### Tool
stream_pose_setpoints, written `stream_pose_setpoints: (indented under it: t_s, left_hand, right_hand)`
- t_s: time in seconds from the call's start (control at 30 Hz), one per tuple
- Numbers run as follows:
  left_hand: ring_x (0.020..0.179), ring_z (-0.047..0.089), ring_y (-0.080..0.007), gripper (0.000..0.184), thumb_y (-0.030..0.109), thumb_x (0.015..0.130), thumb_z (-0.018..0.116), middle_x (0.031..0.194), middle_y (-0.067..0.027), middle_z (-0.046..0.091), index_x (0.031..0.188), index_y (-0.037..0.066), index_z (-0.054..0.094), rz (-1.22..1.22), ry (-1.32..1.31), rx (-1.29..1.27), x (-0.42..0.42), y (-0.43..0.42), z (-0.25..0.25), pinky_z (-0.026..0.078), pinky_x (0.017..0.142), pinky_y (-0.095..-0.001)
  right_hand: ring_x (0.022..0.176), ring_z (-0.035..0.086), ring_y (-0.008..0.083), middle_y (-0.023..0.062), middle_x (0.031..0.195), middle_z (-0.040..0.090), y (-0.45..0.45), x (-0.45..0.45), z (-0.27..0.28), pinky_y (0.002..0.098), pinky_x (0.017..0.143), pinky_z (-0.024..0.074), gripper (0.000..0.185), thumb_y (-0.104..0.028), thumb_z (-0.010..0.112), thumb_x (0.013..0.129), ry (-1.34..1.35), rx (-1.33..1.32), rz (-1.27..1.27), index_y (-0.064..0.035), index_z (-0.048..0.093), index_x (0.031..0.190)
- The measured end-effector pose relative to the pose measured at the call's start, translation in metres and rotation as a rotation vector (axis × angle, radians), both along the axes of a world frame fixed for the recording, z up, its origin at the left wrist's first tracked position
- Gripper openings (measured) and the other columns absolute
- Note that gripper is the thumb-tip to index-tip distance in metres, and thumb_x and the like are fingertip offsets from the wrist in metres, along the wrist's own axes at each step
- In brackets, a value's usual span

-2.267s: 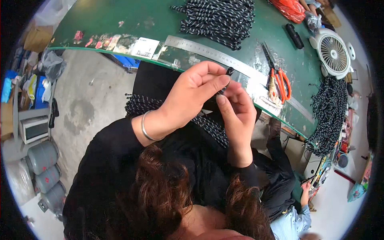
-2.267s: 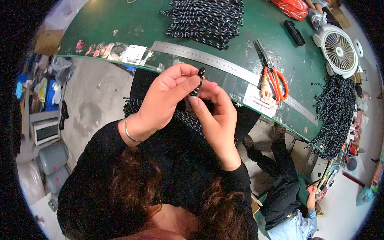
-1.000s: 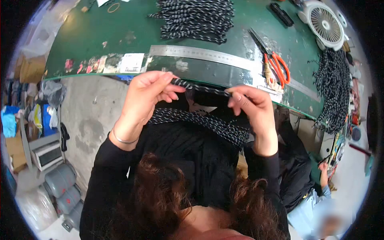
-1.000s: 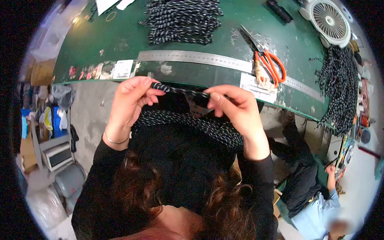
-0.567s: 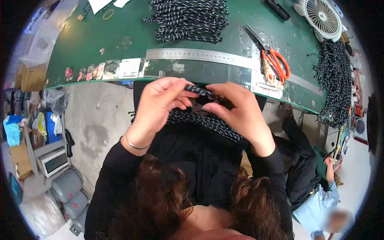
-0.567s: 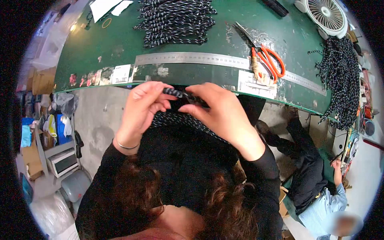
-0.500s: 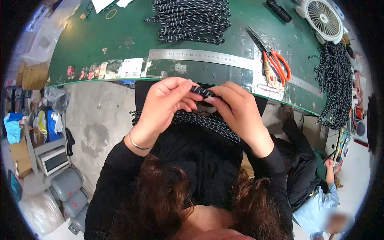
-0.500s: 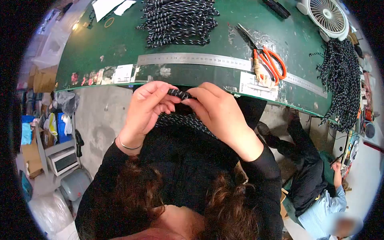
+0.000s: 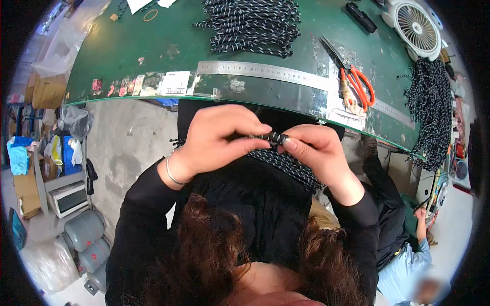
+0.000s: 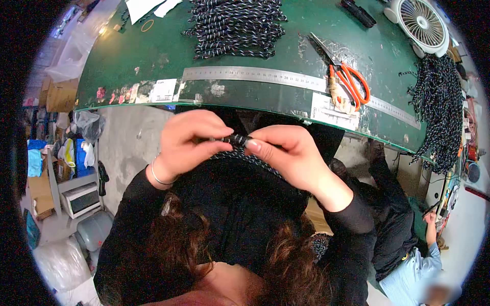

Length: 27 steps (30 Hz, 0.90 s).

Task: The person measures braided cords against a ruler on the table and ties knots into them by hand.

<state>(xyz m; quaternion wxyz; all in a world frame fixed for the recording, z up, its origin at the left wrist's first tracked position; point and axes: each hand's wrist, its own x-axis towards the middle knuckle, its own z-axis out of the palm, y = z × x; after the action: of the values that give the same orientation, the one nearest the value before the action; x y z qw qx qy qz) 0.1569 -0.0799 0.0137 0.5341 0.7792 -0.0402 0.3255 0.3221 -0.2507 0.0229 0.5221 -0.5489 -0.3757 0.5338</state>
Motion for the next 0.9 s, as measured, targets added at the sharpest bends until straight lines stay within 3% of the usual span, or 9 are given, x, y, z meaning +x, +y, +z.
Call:
stream_pose_setpoints:
  t_s: [0.1, 0.13, 0.27, 0.3, 0.47, 0.6, 0.63, 0.77, 0.9]
  left_hand:
    - [0.065, 0.063, -0.0107, 0.012, -0.003, 0.085, 0.071, 0.083, -0.0077, 0.071, 0.096, -0.001, 0.071, -0.204, 0.561, -0.878, -0.003, -0.001, 0.019, 0.05, 0.058, -0.0197]
    - [0.065, 0.063, -0.0107, 0.012, -0.003, 0.085, 0.071, 0.083, -0.0077, 0.071, 0.096, -0.001, 0.071, -0.203, 0.561, -0.878, -0.004, -0.002, 0.019, 0.05, 0.058, -0.0197]
    - [0.063, 0.063, -0.0099, 0.011, -0.004, 0.084, 0.072, 0.083, -0.0055, 0.071, 0.095, -0.002, 0.072, -0.152, 0.379, -0.415, -0.002, -0.003, 0.012, 0.048, 0.057, -0.0193]
    - [0.063, 0.063, -0.0099, 0.011, -0.004, 0.084, 0.072, 0.083, -0.0055, 0.071, 0.095, -0.002, 0.072, -0.157, 0.381, -0.415, -0.001, -0.002, 0.011, 0.048, 0.057, -0.0193]
    - [0.065, 0.062, -0.0099, 0.011, -0.003, 0.082, 0.073, 0.083, -0.0057, 0.07, 0.093, -0.001, 0.071, -0.087, 0.09, 0.107, 0.001, 0.002, 0.008, 0.047, 0.056, -0.0208]
    - [0.068, 0.061, -0.0104, 0.014, -0.003, 0.079, 0.075, 0.084, -0.0057, 0.07, 0.093, -0.001, 0.071, -0.338, 0.606, -1.031, 0.0, 0.0, 0.017, 0.047, 0.057, -0.0234]
    - [0.068, 0.061, -0.0104, 0.014, -0.003, 0.079, 0.075, 0.084, -0.0057, 0.07, 0.093, -0.001, 0.071, -0.339, 0.608, -1.03, 0.0, 0.0, 0.015, 0.047, 0.057, -0.0234]
    - [0.074, 0.064, -0.0188, 0.024, -0.009, 0.076, 0.075, 0.091, -0.0107, 0.07, 0.097, -0.001, 0.068, -0.14, 0.241, -0.115, -0.003, 0.001, -0.002, 0.051, 0.063, -0.0274]
    - [0.077, 0.064, -0.0175, 0.025, -0.01, 0.076, 0.074, 0.091, -0.0114, 0.07, 0.098, -0.001, 0.067, -0.085, 0.063, 0.165, 0.0, 0.005, 0.004, 0.051, 0.064, -0.0246]
  right_hand:
    - [0.053, 0.043, 0.0135, 0.002, 0.07, 0.058, 0.003, -0.004, 0.014, 0.0247, 0.05, 0.0347, 0.007, -0.006, 0.069, 0.089, -1.029, 0.448, 0.01, -0.0004, 0.07, 0.092]
    - [0.053, 0.043, 0.0135, 0.002, 0.07, 0.058, 0.003, -0.005, 0.013, 0.0247, 0.05, 0.0347, 0.007, -0.006, 0.069, 0.089, -1.029, 0.449, 0.011, -0.0004, 0.07, 0.092]
    - [0.053, 0.042, 0.0117, 0.0008, 0.068, 0.056, 0.003, -0.007, 0.002, 0.0241, 0.047, 0.0318, 0.012, -0.007, 0.065, 0.091, -0.339, 0.287, -0.07, 0.004, 0.07, 0.088]
    - [0.053, 0.042, 0.0117, 0.0008, 0.068, 0.056, 0.002, -0.007, 0.005, 0.0241, 0.047, 0.0318, 0.012, -0.007, 0.065, 0.091, -0.339, 0.285, -0.075, 0.004, 0.07, 0.088]
    - [0.051, 0.04, 0.0096, 0.0009, 0.067, 0.055, 0.002, -0.009, 0.021, 0.0229, 0.047, 0.0291, 0.015, -0.008, 0.063, 0.093, 0.221, -0.177, -0.024, 0.0037, 0.069, 0.084]
    - [0.054, 0.04, 0.0063, -0.0011, 0.068, 0.056, 0.008, -0.01, 0.006, 0.0184, 0.051, 0.0288, 0.017, -0.01, 0.062, 0.096, -0.342, 0.225, -0.016, -0.001, 0.071, 0.086]
    - [0.054, 0.04, 0.0063, -0.0011, 0.068, 0.056, 0.008, -0.009, 0.007, 0.0184, 0.051, 0.0288, 0.017, -0.01, 0.062, 0.096, -0.341, 0.225, -0.018, -0.001, 0.071, 0.086]
    - [0.054, 0.039, 0.0038, -0.0013, 0.067, 0.055, 0.006, 0.001, 0.013, 0.0163, 0.049, 0.0267, 0.017, -0.012, 0.06, 0.098, 0.597, -0.247, 0.048, -0.0024, 0.07, 0.089]
    - [0.052, 0.039, 0.0035, -0.0004, 0.066, 0.056, 0.007, -0.003, 0.003, 0.0162, 0.047, 0.0271, 0.014, -0.012, 0.06, 0.097, 0.772, -0.211, 0.043, -0.0026, 0.069, 0.092]
